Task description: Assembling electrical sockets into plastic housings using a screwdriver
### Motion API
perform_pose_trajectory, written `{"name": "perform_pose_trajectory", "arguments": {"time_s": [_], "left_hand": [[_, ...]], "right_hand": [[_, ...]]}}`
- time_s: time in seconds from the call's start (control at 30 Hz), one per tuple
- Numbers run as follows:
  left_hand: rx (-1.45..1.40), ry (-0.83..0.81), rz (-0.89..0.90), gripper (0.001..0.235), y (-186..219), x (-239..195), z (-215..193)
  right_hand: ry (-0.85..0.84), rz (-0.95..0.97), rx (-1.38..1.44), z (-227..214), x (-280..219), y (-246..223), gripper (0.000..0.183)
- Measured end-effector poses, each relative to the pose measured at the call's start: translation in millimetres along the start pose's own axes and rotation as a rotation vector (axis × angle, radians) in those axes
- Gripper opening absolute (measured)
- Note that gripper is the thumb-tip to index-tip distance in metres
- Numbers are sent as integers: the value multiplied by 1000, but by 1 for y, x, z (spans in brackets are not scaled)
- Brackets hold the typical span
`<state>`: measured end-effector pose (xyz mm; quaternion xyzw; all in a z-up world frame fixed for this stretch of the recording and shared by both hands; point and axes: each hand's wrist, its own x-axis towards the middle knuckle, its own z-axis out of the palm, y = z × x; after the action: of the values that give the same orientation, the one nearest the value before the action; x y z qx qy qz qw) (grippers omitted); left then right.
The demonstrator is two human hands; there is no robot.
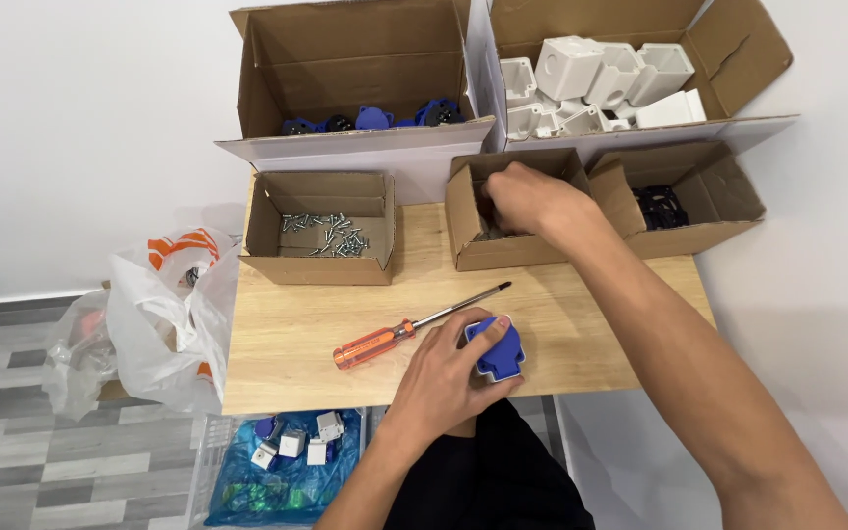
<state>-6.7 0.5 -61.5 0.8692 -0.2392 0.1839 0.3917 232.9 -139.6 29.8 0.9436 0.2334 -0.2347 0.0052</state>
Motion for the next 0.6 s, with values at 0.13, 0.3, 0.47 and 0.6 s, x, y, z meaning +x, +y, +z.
{"name": "perform_pose_trajectory", "arguments": {"time_s": [0.13, 0.3, 0.47, 0.6], "left_hand": [[54, 27, -27, 74, -1, -7, 5], [29, -31, -130, 79, 16, -2, -11], [-108, -87, -87, 69, 20, 2, -27], [-150, -11, -83, 48, 20, 6, -25]], "right_hand": [[29, -28, 69, -9, -10, 0, 29], [142, -67, 113, -32, -58, 0, 25], [491, -275, 285, -11, -118, 19, 25], [793, -439, 537, 41, -154, 34, 22]]}}
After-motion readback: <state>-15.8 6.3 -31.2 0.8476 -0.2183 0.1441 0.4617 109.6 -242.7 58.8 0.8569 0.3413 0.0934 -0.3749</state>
